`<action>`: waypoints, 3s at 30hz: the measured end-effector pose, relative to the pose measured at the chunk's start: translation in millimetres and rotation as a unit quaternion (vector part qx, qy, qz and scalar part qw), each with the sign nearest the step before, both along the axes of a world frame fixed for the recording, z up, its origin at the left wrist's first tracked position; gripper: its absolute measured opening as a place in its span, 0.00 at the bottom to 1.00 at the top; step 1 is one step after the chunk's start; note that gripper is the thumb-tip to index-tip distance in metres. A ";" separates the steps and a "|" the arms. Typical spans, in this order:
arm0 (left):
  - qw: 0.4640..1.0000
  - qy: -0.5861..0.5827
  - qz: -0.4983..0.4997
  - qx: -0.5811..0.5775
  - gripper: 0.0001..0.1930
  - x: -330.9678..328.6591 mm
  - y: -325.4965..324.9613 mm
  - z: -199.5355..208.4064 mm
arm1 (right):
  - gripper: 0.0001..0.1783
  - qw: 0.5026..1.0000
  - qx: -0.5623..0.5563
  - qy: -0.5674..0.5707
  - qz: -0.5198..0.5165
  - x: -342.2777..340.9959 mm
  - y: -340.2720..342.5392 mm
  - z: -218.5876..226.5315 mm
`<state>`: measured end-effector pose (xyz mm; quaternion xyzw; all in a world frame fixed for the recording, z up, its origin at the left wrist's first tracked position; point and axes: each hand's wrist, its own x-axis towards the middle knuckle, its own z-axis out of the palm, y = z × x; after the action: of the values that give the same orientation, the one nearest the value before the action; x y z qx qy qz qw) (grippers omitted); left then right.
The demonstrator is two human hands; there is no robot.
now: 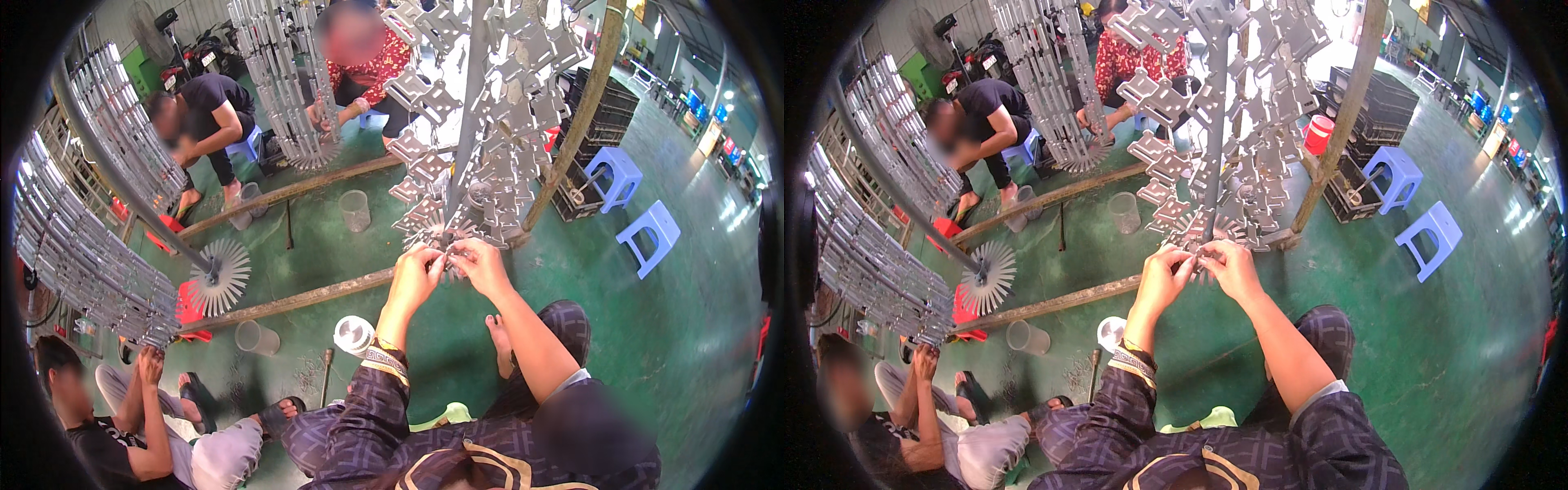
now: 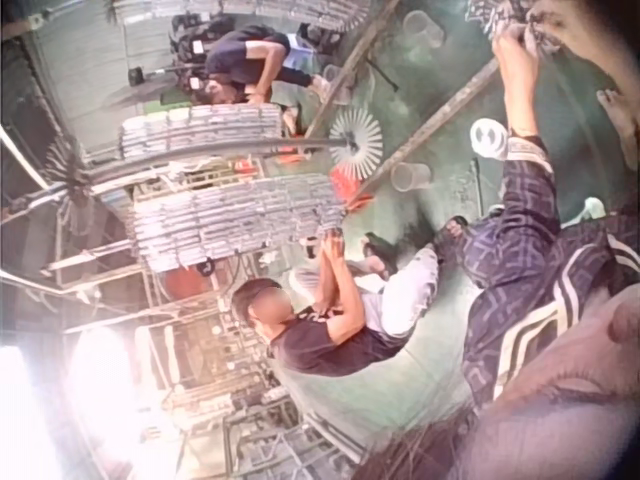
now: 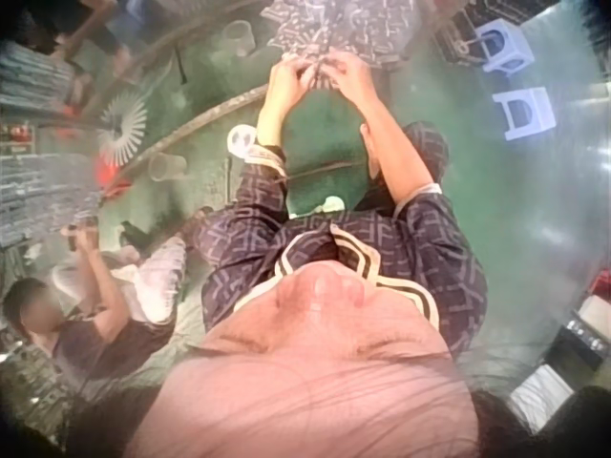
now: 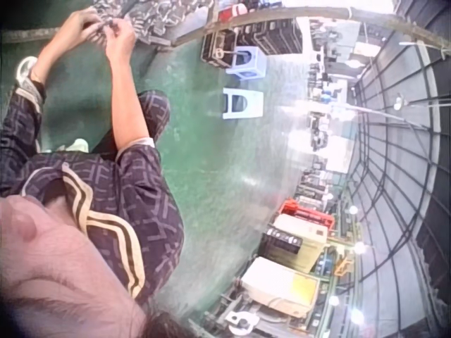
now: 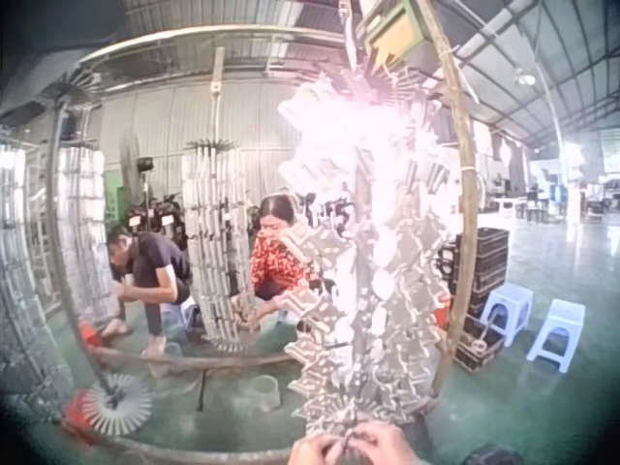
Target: The person sits on the floor and assembles small metal components onto a vertical rack structure. They repeatedly pick up parts from a container and attach them to the rack using both hands.
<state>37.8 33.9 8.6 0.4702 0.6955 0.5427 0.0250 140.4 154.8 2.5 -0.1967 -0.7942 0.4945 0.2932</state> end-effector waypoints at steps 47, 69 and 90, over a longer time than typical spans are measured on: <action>0.904 -0.398 -0.112 0.104 0.06 25.6 -6.3 -66.7 | 0.17 0.962 -0.272 -0.011 0.003 9.6 13.4 6.0; 0.944 -0.271 -0.018 0.185 0.07 35.0 10.3 -77.0 | 0.17 0.954 -0.298 0.002 0.010 3.9 11.0 8.7; 0.942 -0.279 0.027 0.183 0.07 38.9 12.7 -72.9 | 0.19 0.949 -0.316 -0.011 0.014 7.3 14.3 2.6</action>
<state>76.6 46.6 -64.3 0.2769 0.5617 0.7708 0.1170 147.7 169.1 5.0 -0.2731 -0.6035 0.7219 0.2001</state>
